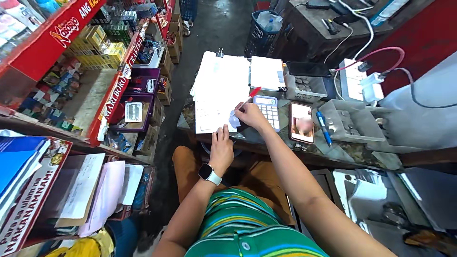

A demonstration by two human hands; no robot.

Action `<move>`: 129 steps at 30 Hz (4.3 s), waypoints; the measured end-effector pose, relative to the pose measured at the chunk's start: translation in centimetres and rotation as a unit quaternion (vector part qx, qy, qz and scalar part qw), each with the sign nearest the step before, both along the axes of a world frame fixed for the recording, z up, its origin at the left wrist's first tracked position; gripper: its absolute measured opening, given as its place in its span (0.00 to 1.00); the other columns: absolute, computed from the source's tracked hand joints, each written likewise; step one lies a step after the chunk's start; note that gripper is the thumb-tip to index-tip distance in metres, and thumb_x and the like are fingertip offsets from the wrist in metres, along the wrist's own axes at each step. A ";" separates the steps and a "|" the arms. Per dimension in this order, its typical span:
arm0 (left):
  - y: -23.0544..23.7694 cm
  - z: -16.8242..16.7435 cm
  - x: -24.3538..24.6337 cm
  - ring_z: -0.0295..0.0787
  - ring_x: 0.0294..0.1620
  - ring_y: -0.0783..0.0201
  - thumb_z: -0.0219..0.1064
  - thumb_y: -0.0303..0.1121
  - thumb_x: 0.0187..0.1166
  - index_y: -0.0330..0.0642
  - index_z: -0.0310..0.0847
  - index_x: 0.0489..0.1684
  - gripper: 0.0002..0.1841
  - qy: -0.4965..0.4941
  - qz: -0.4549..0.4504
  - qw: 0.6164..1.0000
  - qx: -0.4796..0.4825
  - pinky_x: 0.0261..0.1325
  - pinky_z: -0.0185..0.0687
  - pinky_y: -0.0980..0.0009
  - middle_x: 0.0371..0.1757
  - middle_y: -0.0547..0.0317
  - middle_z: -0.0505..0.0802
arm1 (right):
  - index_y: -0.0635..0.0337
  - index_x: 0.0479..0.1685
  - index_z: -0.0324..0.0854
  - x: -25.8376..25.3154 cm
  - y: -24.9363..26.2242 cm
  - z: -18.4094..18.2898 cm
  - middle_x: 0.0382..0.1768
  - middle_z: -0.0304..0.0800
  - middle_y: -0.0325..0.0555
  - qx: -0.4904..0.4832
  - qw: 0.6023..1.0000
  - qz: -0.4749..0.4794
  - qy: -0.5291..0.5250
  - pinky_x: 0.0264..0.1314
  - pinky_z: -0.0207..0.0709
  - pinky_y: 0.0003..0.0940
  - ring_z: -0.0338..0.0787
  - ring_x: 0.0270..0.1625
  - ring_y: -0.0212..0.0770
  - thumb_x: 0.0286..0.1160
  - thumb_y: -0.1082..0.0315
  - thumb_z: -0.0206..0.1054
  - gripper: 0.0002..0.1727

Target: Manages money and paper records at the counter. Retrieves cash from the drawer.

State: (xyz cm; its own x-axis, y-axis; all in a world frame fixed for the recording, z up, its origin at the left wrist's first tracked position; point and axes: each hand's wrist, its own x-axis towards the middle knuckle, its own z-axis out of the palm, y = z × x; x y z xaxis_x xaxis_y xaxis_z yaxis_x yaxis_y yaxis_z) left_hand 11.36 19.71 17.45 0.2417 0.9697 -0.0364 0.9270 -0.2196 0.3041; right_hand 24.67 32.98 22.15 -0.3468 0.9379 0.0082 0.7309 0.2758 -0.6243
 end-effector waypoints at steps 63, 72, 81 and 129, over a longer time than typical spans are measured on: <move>1.9 3.0 -1.3 0.49 0.95 0.39 0.63 0.35 0.81 0.36 0.91 0.55 0.15 -0.057 -0.027 0.995 -0.077 0.92 0.35 0.36 0.91 0.38 0.65 | 0.67 0.54 0.86 14.2 -1.8 3.9 0.56 0.90 0.67 0.095 0.972 -0.124 -0.178 0.76 0.60 0.76 0.80 0.72 0.73 0.74 0.85 0.63 0.14; 2.2 1.6 -1.5 0.42 0.96 0.39 0.63 0.35 0.81 0.34 0.91 0.52 0.15 -0.102 -0.029 0.993 -0.052 0.93 0.28 0.36 0.93 0.39 0.62 | 0.69 0.42 0.90 3.8 -1.6 6.6 0.47 0.89 0.69 0.092 0.983 -0.080 -0.137 0.51 0.79 0.70 0.89 0.53 0.70 0.90 0.55 0.60 0.23; 0.9 1.6 -1.6 0.89 0.63 0.45 0.64 0.31 0.81 0.29 0.90 0.48 0.13 -0.299 0.001 0.950 0.092 0.70 0.82 0.48 0.59 0.38 0.91 | 0.65 0.62 0.81 0.0 -2.9 3.4 0.42 0.91 0.65 -0.030 0.992 -0.115 -0.044 0.48 0.82 0.66 0.92 0.48 0.66 0.87 0.50 0.62 0.25; -2.4 4.8 9.1 0.94 0.41 0.66 0.61 0.22 0.85 0.31 0.83 0.51 0.07 -0.766 0.130 0.585 -0.233 0.52 0.91 0.66 0.40 0.54 0.95 | 0.64 0.37 0.92 9.3 -19.3 -0.2 0.40 0.91 0.39 0.040 0.918 -0.224 0.324 0.54 0.80 0.18 0.87 0.47 0.22 0.78 0.67 0.69 0.09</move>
